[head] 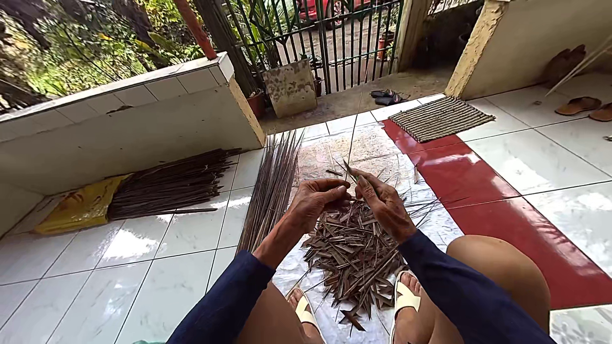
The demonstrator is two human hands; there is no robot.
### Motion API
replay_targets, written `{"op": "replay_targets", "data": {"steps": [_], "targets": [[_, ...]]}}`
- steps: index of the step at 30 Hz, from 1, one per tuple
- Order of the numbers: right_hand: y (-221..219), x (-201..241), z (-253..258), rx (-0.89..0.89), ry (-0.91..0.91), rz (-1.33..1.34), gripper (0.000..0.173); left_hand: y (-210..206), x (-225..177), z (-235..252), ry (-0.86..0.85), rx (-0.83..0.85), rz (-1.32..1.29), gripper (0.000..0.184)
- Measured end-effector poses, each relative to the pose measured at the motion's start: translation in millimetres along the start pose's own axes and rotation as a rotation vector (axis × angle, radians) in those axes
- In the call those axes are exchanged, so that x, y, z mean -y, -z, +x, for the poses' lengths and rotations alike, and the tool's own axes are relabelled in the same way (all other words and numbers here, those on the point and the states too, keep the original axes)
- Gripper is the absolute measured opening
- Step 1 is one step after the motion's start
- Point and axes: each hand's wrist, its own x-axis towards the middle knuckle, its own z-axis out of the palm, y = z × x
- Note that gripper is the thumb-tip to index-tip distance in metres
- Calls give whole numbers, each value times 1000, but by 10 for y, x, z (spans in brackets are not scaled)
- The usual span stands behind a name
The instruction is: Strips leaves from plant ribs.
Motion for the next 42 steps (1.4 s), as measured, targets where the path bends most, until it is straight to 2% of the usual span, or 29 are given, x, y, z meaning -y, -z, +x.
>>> {"op": "replay_targets", "data": {"steps": [5, 12, 21, 27, 35, 37, 42], "targets": [[64, -86, -69, 67, 48, -54, 35, 14, -41, -19, 14, 21, -37, 18], [167, -68, -18, -61, 41, -82, 34, 6, -28, -79, 48, 97, 17, 20], [219, -86, 44, -81, 42, -68, 32, 78, 17, -109, 5, 151, 128, 21], [173, -139, 95, -105, -11, -102, 32, 139, 42, -140, 0, 154, 163, 21], [337, -158, 242, -234, -50, 24, 34, 150, 9, -259, 78, 139, 162, 21], [294, -146, 156, -172, -21, 14, 33, 183, -9, -260, 92, 123, 118, 22], [134, -54, -41, 152, 21, 9, 31, 212, -69, -259, 73, 109, 53, 22]]}}
